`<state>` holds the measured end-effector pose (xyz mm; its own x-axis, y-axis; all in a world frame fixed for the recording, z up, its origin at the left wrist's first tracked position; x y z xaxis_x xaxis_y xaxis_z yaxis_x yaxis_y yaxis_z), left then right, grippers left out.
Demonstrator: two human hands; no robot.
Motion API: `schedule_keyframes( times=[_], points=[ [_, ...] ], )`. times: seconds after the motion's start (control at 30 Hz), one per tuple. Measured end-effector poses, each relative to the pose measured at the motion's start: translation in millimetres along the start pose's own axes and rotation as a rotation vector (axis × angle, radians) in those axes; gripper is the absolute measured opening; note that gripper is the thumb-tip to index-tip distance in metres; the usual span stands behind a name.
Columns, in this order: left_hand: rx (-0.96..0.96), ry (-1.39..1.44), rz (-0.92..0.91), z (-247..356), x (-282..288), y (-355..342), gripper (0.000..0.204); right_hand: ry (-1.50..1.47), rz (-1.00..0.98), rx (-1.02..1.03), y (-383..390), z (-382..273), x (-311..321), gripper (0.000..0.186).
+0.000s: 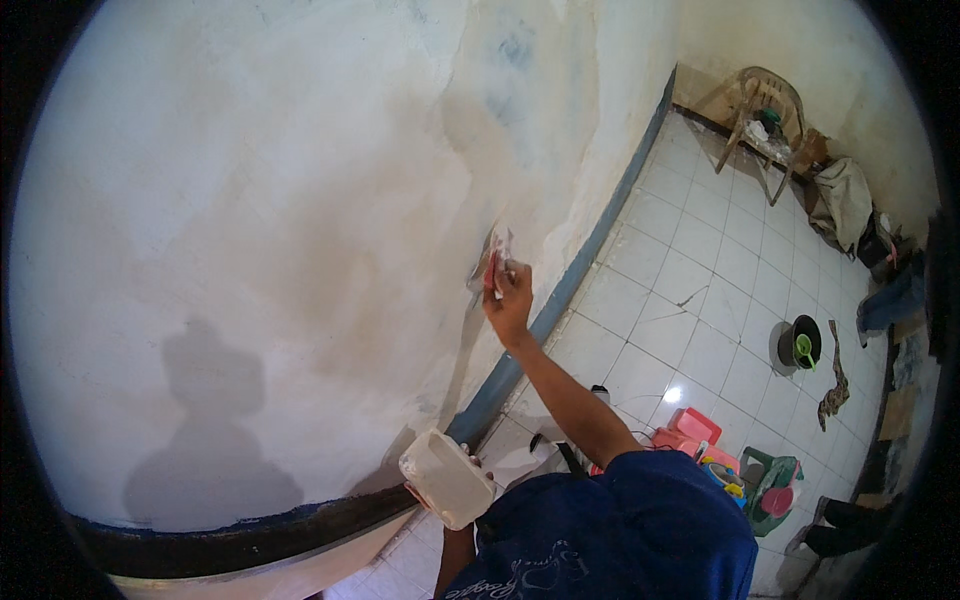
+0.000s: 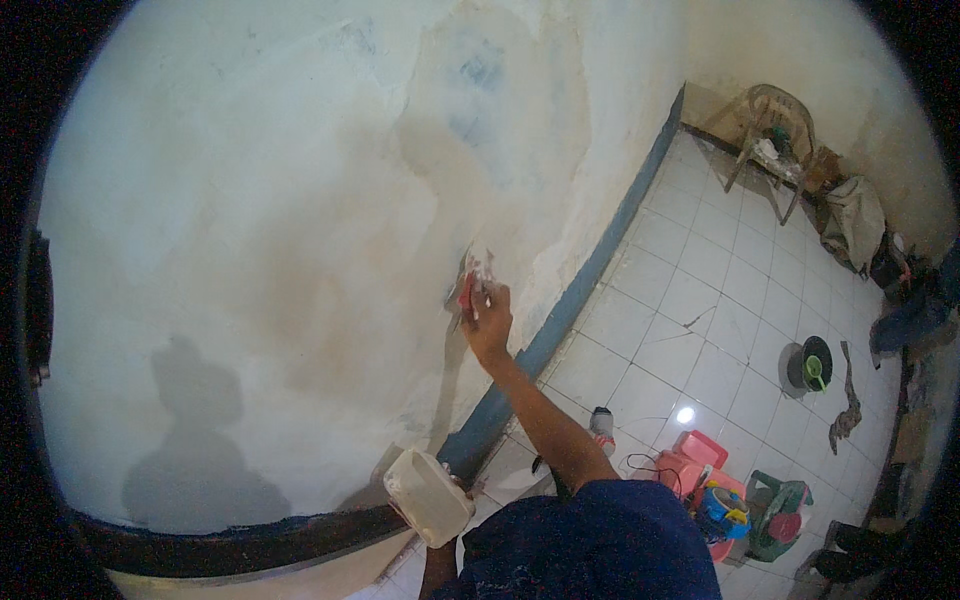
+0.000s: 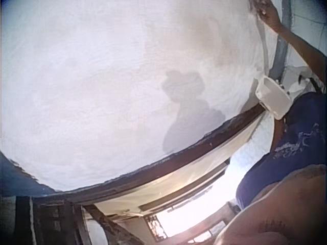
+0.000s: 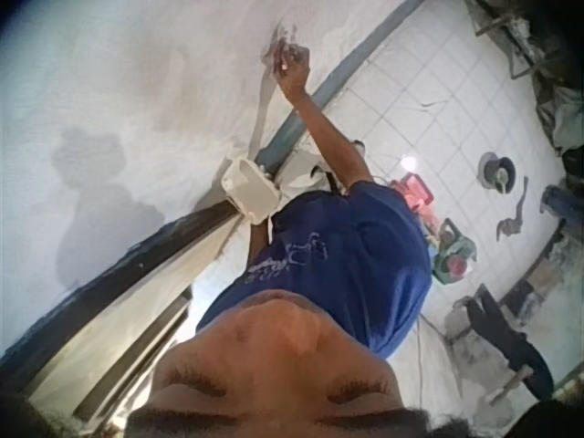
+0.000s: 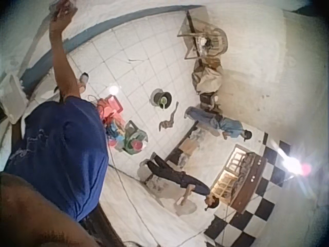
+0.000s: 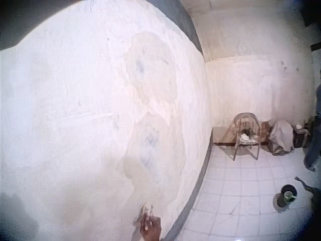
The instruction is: The person applies plaster to a wall using a scraper, frequently picking up more material from a small white container held in the left hand.
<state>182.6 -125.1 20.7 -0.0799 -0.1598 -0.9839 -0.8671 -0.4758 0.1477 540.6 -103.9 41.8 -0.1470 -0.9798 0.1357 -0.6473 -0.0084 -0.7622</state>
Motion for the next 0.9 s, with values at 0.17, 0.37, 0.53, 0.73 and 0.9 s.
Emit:
schedule_keyframes(
  times=[0.17,0.37,0.53,0.73,0.9],
  points=[
    [0.053,-0.155,-0.017,6.7,7.8,-1.3,0.102,-0.068,-0.011,-0.067,29.6,-37.5,-3.0,0.062],
    [0.078,-0.109,-0.048,-6.0,-10.1,-3.8,0.101,0.038,-0.229,-0.165,59.9,-91.4,1.8,0.056],
    [0.064,-0.107,-0.061,-1.3,-0.4,-2.3,0.103,-0.104,-0.287,-0.195,83.8,-126.9,23.4,0.049],
    [0.045,-0.136,-0.026,2.8,1.7,2.0,0.1,-0.341,-0.286,-0.161,104.3,-95.8,69.2,0.037],
    [0.07,-0.056,-0.076,-6.6,-17.0,-6.5,0.103,0.003,-0.056,-0.287,67.8,-6.7,61.4,0.025]
  ],
)
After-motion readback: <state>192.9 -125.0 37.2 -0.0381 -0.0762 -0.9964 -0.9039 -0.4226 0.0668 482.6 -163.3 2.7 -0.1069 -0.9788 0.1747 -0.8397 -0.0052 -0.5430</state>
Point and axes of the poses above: each hand's wrist, its own y-axis away from the middle knuckle, its own x-axis out of the back of the hand, z = x × y, the point moved 2 cm from there along -y, towards the middle knuckle, and after that the axes turned 4 degrees about -z, right-handed, at the moved point
